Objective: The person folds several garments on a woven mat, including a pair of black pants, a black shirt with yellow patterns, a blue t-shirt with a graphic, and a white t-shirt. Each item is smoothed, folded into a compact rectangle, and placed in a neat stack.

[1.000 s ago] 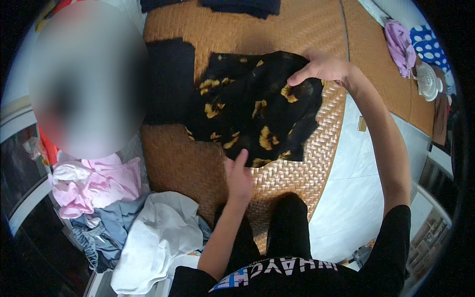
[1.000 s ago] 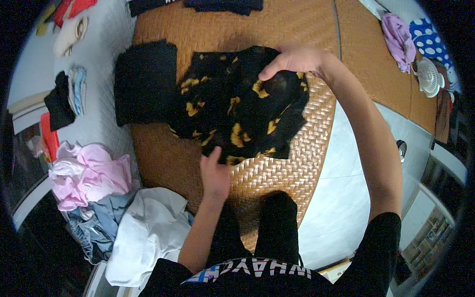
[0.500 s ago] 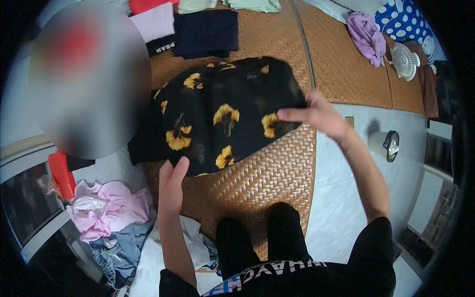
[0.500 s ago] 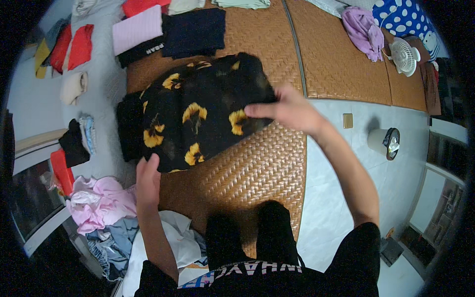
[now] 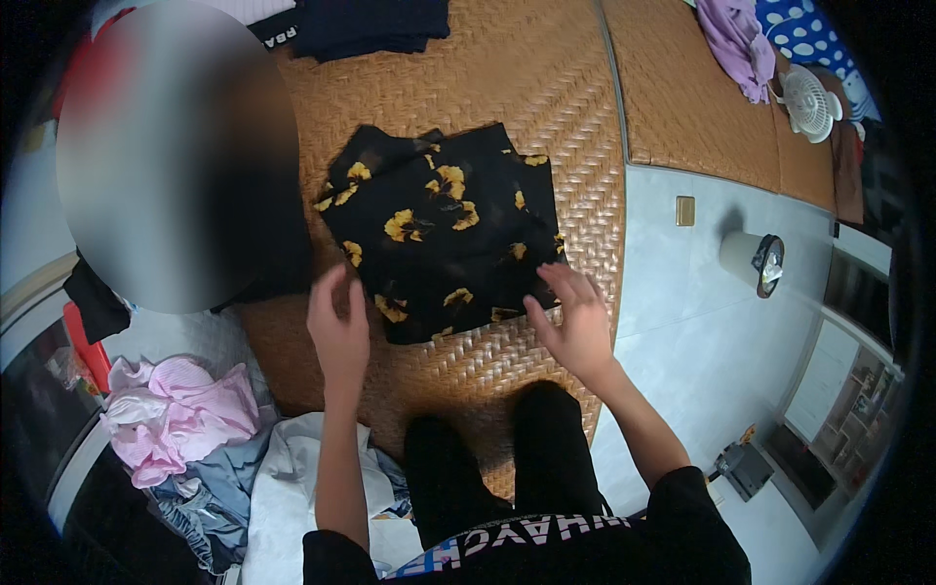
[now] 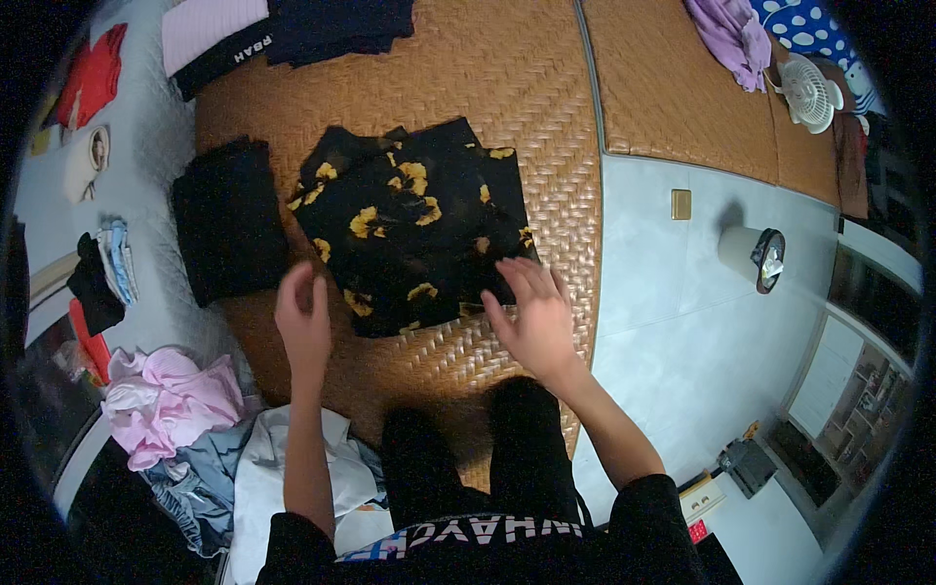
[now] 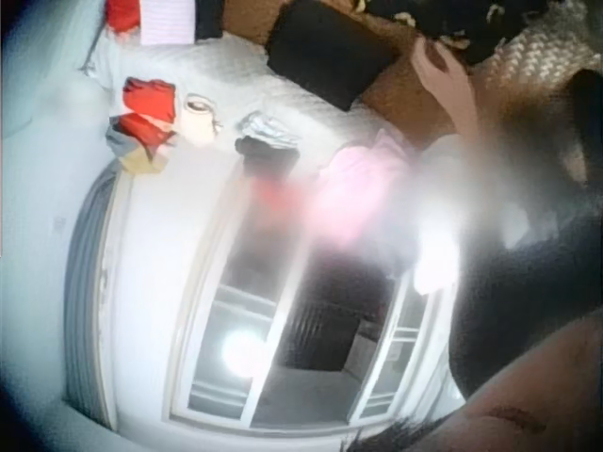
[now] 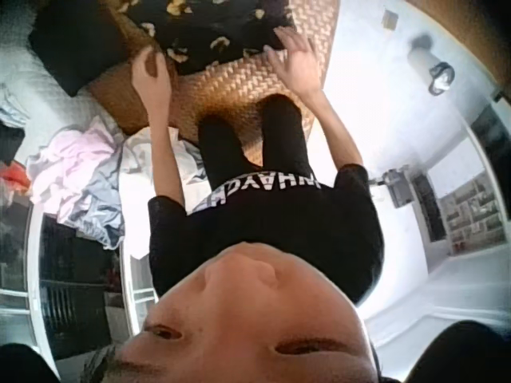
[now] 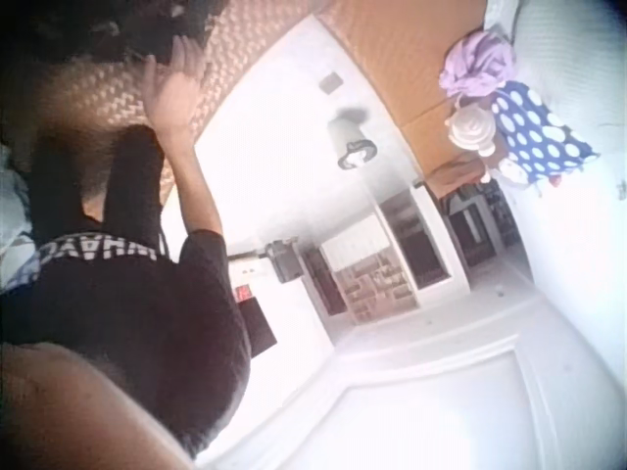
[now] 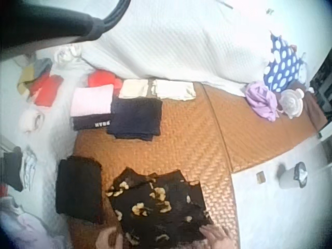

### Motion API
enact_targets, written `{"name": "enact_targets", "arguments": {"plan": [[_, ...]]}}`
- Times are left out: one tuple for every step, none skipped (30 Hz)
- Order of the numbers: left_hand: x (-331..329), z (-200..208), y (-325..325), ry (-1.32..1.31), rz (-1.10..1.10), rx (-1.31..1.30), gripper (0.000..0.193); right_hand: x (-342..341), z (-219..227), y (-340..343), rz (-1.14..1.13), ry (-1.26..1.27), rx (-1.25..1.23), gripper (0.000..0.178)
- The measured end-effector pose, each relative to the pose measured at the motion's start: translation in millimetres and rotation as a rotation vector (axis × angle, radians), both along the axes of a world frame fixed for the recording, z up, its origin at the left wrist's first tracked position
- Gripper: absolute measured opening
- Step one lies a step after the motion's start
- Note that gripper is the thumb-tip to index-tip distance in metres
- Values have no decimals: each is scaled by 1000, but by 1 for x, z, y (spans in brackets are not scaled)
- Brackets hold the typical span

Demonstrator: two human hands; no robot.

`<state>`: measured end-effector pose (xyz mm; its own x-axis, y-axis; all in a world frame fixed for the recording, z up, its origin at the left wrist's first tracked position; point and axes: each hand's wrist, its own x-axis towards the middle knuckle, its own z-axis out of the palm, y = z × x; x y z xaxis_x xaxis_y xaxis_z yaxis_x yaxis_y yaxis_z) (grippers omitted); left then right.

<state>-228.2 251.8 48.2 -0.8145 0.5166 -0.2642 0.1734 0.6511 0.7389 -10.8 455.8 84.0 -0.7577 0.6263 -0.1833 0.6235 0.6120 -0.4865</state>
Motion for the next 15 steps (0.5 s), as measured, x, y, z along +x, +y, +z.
{"name": "enact_targets", "arguments": {"plan": [[-24, -10, 16, 83, -8, 103, 33, -15, 1, 5, -17, 85, -44, 40], [-39, -14, 34, 187, -58, 16, 39, -29, 2, 9, -21, 125, -86, 36], [-54, -16, 47, 304, -148, 19, 44, -43, 1, 13, -25, 170, -128, 32], [-67, -18, 58, 468, -256, -65, 44, -58, 1, 15, -26, 213, -174, 29], [-79, -19, 65, 433, -362, -185, 41, -70, 1, 17, -17, 277, -196, 25], [-89, -19, 69, 397, -465, -311, 38, -79, 0, 17, 14, 295, -164, 25], [-94, -21, 70, 378, -486, -358, 35, -88, -2, 17, 46, 315, -133, 24], [-97, -24, 71, 355, -511, -400, 33, -96, -5, 19, 73, 330, -98, 24], [-100, -24, 75, 337, -539, -438, 31, -104, -13, 25, 111, 382, -25, 27], [-100, -22, 74, 356, -549, -405, 29, -114, -19, 32, 145, 392, 34, 36], [-101, -15, 71, 380, -558, -374, 27, -130, -22, 37, 183, 443, 38, 40], [-99, -14, 70, 396, -573, -335, 25, -144, -27, 43, 216, 483, 48, 44], [-100, -16, 66, 496, -632, -208, 23, -157, -35, 49, 312, 389, -6, 47], [-99, -15, 63, 464, -620, -200, 21, -169, -45, 53, 409, 292, -69, 50], [-100, -12, 63, 431, -610, -184, 20, -181, -48, 60, 575, -17, 68, 49]]}}
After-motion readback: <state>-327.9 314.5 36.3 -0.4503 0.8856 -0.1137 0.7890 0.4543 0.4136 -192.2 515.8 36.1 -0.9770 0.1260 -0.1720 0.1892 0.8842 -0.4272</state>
